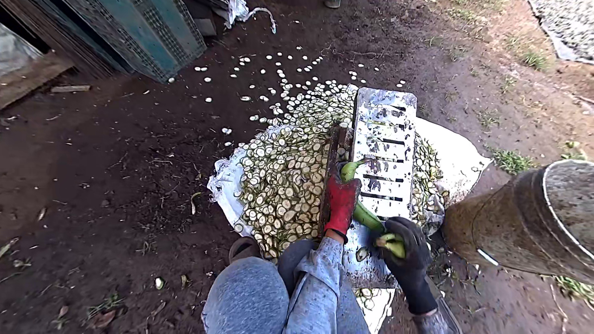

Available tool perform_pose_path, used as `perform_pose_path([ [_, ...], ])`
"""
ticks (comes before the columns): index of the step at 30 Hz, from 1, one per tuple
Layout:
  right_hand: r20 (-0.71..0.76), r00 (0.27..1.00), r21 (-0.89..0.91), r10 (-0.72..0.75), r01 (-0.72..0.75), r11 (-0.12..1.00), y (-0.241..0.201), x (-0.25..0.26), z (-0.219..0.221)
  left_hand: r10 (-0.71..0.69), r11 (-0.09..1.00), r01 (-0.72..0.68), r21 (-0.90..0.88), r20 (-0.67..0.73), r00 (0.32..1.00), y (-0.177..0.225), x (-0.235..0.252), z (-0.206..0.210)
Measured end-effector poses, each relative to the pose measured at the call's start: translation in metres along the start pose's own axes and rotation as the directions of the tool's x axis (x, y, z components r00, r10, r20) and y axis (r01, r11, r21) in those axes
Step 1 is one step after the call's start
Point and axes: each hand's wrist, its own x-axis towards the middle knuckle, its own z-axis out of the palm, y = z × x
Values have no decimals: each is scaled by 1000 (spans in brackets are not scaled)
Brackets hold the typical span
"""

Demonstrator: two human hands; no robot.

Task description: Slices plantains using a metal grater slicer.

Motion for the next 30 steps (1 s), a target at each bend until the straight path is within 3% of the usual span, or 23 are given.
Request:
perform_pose_path([
  [3,-63,996,98,-58,64,993,19,28,16,6,999,-6,-35,-9,1000,-1,-1,2],
  [6,-98,990,72,-100,107,992,80,139,64,2,1000,-2,-25,-3,1000,-5,5,0],
  [8,-80,996,35,-38,41,999,107,211,91,2,1000,-2,-5,16,1000,-4,7,-3],
  [10,-56,997,29,57,-55,998,114,242,100,8,1000,-8,-4,26,1000,-6,8,-4],
  [12,-67,996,67,56,-51,996,100,211,86,13,1000,-13,9,39,999,-7,6,-6],
  [16,-138,990,219,8,23,976,41,42,26,20,1000,-20,19,-6,1000,-2,3,-1],
  [18,-105,994,284,-9,39,958,21,4,12,14,1000,-14,12,-24,1000,6,5,0],
  [20,-120,992,306,-33,69,949,32,25,25,1,1000,-1,-10,-22,1000,6,3,2],
  [23,-112,992,259,-62,89,962,77,124,74,-19,1000,19,11,-7,1000,5,7,-2],
  [27,-79,994,103,75,-67,992,111,237,113,-20,999,19,25,16,1000,0,8,-1],
  [30,-28,992,104,125,-122,987,84,208,91,9,999,-10,41,25,1000,-1,5,-5],
])
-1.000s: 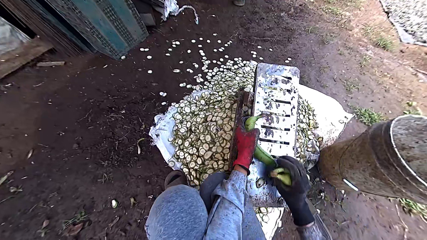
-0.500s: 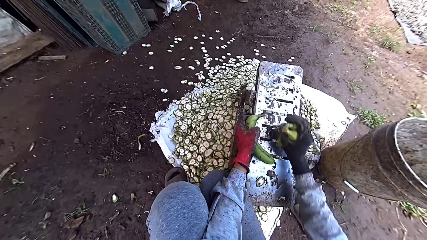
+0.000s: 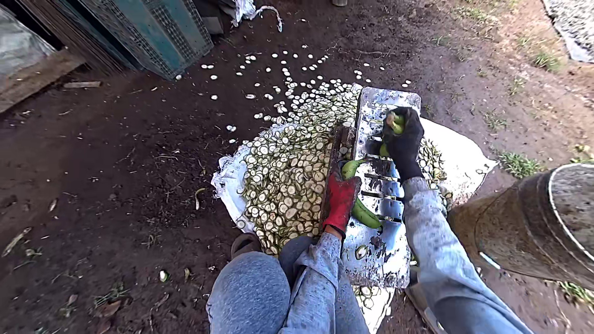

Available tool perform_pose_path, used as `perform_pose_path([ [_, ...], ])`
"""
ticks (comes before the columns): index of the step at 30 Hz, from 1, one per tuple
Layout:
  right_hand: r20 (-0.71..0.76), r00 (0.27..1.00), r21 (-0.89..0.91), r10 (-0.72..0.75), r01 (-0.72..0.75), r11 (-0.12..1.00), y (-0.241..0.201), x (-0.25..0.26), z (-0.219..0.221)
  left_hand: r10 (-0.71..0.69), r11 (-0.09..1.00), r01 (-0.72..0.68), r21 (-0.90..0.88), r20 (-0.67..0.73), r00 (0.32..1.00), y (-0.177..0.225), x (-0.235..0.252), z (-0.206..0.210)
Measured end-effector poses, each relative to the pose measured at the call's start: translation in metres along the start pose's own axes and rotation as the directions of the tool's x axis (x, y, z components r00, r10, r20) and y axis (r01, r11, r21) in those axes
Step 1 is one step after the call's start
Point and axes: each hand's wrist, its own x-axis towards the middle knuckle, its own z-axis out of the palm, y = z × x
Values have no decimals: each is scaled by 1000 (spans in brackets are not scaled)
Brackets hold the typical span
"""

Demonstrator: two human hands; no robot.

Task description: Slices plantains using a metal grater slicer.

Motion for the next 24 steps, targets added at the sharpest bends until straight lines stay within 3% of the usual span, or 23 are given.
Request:
perform_pose_path([
  [2,20,999,59,-30,28,998,-16,-85,-38,3,1000,-3,7,-4,1000,-2,-4,1],
  [4,-84,996,120,-29,40,992,-31,-173,-67,17,1000,-17,1,-26,1000,-1,-3,4],
  [6,-79,996,164,-40,53,985,-42,-211,-81,5,1000,-6,-7,-50,999,5,-1,7],
  [8,-93,991,160,-93,107,981,-32,-190,-73,0,1000,0,0,-51,999,1,-3,9],
  [11,-73,967,70,-244,249,966,10,-91,-31,-9,1000,10,12,-25,1000,-4,-4,4],
  [14,-27,991,-69,-129,126,990,27,-1,2,-17,999,16,33,15,1000,-7,-11,1],
  [16,0,1000,-125,-16,16,992,17,14,4,-6,999,5,42,8,1000,-6,-11,-2],
  [18,-20,999,-82,-42,40,996,3,-29,-11,2,999,-2,41,12,1000,-6,-12,-4],
  [22,-96,995,73,-30,37,997,-39,-199,-67,7,999,-7,40,-4,1000,-9,-12,0],
  [24,-77,995,43,-70,73,996,-49,-221,-72,35,999,-35,17,-21,999,-7,-9,2],
])
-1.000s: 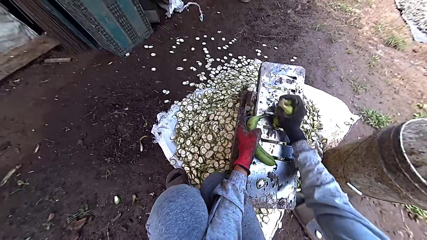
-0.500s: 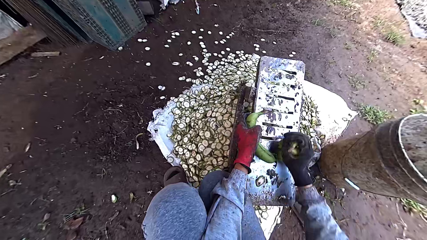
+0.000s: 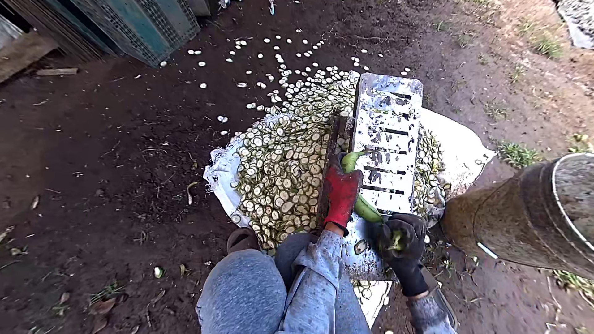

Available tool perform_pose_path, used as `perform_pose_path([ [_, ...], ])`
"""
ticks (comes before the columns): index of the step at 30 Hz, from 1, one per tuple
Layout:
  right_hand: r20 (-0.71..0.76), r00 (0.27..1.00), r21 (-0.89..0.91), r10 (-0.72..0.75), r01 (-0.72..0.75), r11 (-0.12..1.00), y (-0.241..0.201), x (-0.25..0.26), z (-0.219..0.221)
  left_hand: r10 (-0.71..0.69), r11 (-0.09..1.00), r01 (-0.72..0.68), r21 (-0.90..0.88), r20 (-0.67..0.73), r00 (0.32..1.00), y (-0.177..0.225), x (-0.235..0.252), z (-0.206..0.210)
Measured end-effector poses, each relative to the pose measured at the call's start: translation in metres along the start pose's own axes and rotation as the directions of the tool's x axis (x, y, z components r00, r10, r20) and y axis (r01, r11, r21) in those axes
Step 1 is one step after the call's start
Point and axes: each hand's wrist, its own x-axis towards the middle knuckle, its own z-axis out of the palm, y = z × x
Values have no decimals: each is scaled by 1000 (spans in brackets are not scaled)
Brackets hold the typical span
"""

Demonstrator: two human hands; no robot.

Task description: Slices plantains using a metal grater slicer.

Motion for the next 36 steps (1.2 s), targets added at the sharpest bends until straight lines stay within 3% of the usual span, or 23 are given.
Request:
perform_pose_path([
  [2,23,998,-9,-63,63,998,21,34,15,-3,1000,3,-2,18,1000,0,-4,0],
  [4,110,989,-57,-103,109,992,55,106,44,-21,1000,21,11,28,999,4,-2,-3],
  [7,180,983,-243,33,12,970,84,203,85,-40,999,40,11,36,999,16,-5,-6],
  [9,170,975,-343,145,-79,936,82,228,95,-41,999,40,21,37,998,18,-6,-7],
  [11,146,979,-298,142,-94,950,66,193,81,-33,999,32,23,42,999,16,-8,-8],
  [15,96,992,-194,82,-62,979,17,27,12,-14,1000,14,13,22,1000,13,-9,-3],
  [16,77,996,-189,34,-19,982,9,3,3,-4,1000,4,3,13,1000,14,-7,-1],
  [18,120,992,-178,-43,64,982,10,3,-1,-8,1000,8,2,13,1000,9,-7,0],
  [22,261,957,-177,-124,174,969,83,134,56,-47,998,46,35,28,999,2,-6,-3],
  [24,322,946,-283,-21,117,952,107,203,86,-65,998,64,21,47,997,3,-5,-5],
  [26,315,948,-359,39,81,930,109,233,100,-55,998,55,3,46,997,4,-2,-5],
  [29,268,963,-251,-21,90,964,85,175,74,-40,999,41,-20,54,998,7,-3,-6],
  [33,315,949,-167,-33,89,982,23,7,-1,-38,999,40,-26,74,997,6,-4,-8],
  [36,400,910,-115,-113,173,978,25,0,-11,-80,993,87,-81,84,993,14,-6,-16],
])
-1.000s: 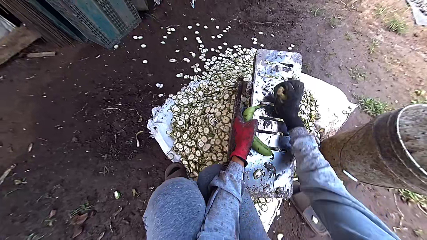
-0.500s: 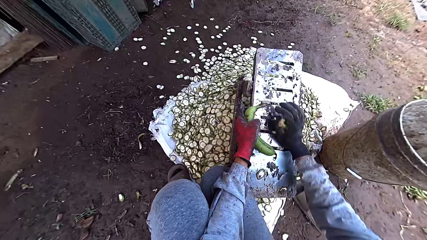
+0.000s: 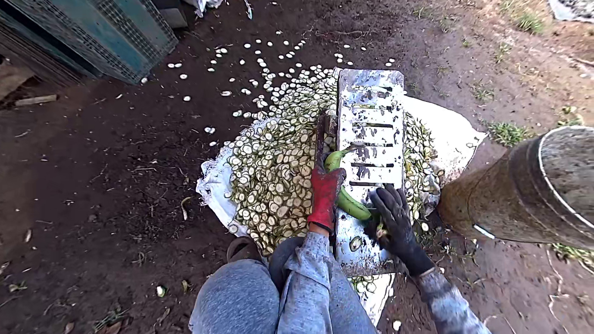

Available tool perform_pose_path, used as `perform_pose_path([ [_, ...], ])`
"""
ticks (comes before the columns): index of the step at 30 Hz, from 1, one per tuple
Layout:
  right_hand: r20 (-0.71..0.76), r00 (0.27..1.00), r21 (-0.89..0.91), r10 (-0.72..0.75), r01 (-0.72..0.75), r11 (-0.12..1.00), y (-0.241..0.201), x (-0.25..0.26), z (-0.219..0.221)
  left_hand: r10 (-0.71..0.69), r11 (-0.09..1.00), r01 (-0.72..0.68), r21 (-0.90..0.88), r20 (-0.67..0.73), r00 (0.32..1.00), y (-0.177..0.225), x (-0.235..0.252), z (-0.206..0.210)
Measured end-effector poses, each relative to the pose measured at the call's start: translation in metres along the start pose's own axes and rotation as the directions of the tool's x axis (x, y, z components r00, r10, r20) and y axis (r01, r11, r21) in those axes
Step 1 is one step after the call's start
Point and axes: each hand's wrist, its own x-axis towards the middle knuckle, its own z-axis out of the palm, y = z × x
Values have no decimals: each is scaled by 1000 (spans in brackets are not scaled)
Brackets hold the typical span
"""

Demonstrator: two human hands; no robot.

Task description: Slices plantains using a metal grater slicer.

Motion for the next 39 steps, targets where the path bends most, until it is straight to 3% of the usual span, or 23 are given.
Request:
perform_pose_path([
  [3,62,994,-7,-91,92,996,60,92,3,-99,971,80,-227,-77,992,0,10,-13],
  [6,171,985,-96,17,-1,995,109,195,0,-66,954,39,-297,-82,994,-5,7,-13],
  [8,102,991,-126,82,-69,990,116,223,7,19,924,-31,-380,-37,999,-4,6,-15],
  [10,30,994,-57,103,-101,993,98,201,7,89,854,-86,-513,-19,996,1,8,-14],
  [13,6,999,126,35,-36,991,24,91,8,192,574,-144,-806,-39,981,13,10,-17],
  [15,12,1000,275,-4,0,962,-24,15,12,272,414,-152,-897,-38,962,11,13,-25],
  [17,57,996,278,-66,47,959,-39,-3,13,328,306,-120,-944,-14,945,7,19,-29],
  [19,64,996,229,-66,49,972,-14,31,18,320,323,-106,-941,3,947,1,15,-29],
  [21,58,997,146,-55,46,988,33,105,21,295,381,-137,-914,-21,955,2,16,-27],
  [25,66,990,-69,128,-123,990,83,213,22,216,458,-160,-874,-65,974,0,12,-28],
  [28,46,989,-40,144,-142,989,57,175,12,198,461,-153,-874,-67,978,4,8,-30],
  [33,3,986,16,168,-169,986,-30,-20,2,208,451,-143,-881,-52,977,14,6,-28],
  [36,66,983,-44,172,-169,985,-16,1,-3,215,439,-114,-891,-19,977,16,6,-23],
  [39,70,990,-101,120,-112,989,51,114,8,189,521,-98,-848,3,982,15,3,-20],
])
